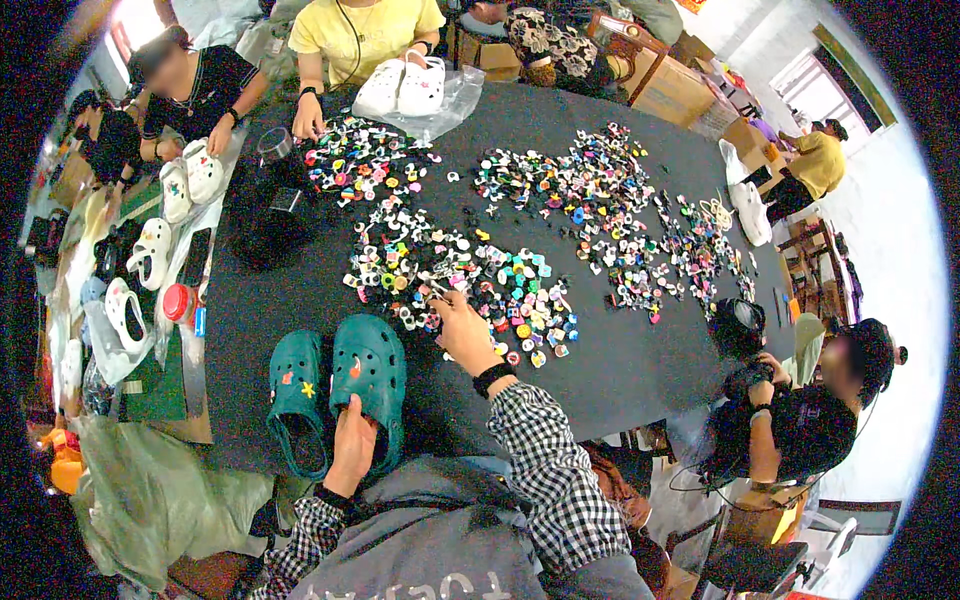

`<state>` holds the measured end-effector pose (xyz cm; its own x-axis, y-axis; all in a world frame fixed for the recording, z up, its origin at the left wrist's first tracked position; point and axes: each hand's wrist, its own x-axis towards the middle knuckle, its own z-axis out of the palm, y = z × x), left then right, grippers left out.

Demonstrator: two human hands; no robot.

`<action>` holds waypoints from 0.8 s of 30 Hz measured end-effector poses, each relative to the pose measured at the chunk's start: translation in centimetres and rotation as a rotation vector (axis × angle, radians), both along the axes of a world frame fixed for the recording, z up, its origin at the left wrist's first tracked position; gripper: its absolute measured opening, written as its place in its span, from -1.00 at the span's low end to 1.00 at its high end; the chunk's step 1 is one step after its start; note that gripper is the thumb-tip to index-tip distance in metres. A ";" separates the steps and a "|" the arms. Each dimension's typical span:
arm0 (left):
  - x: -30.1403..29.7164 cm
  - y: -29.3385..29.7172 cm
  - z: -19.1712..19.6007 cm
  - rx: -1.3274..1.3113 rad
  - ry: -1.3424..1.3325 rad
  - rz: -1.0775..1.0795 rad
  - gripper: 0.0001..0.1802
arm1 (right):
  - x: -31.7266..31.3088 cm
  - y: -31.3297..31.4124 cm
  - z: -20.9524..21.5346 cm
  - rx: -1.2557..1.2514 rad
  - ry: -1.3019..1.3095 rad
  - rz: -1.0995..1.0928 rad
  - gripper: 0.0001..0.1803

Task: Attaching decorative charms to the holes of foam clogs.

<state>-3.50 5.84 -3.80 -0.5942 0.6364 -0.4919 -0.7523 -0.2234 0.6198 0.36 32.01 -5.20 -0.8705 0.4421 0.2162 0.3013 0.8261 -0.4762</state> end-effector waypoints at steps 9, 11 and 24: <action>0.0 0.2 0.0 -0.020 -0.002 0.004 -0.44 | 3.3 2.2 0.0 -0.086 -0.030 -0.095 -0.58; 0.1 0.2 0.2 -0.033 -0.015 0.021 -0.45 | 3.6 2.7 -0.1 -0.131 0.031 -0.119 -0.59; 0.0 -0.2 -0.4 -0.002 -0.036 0.017 -0.44 | 3.0 6.3 -1.6 -0.101 0.010 -0.313 -0.70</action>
<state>-3.50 5.68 -4.21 -0.5872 0.6249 -0.5145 -0.7700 -0.2351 0.5931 3.35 38.32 -6.76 -0.6868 0.7077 0.1655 0.5284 0.6426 -0.5549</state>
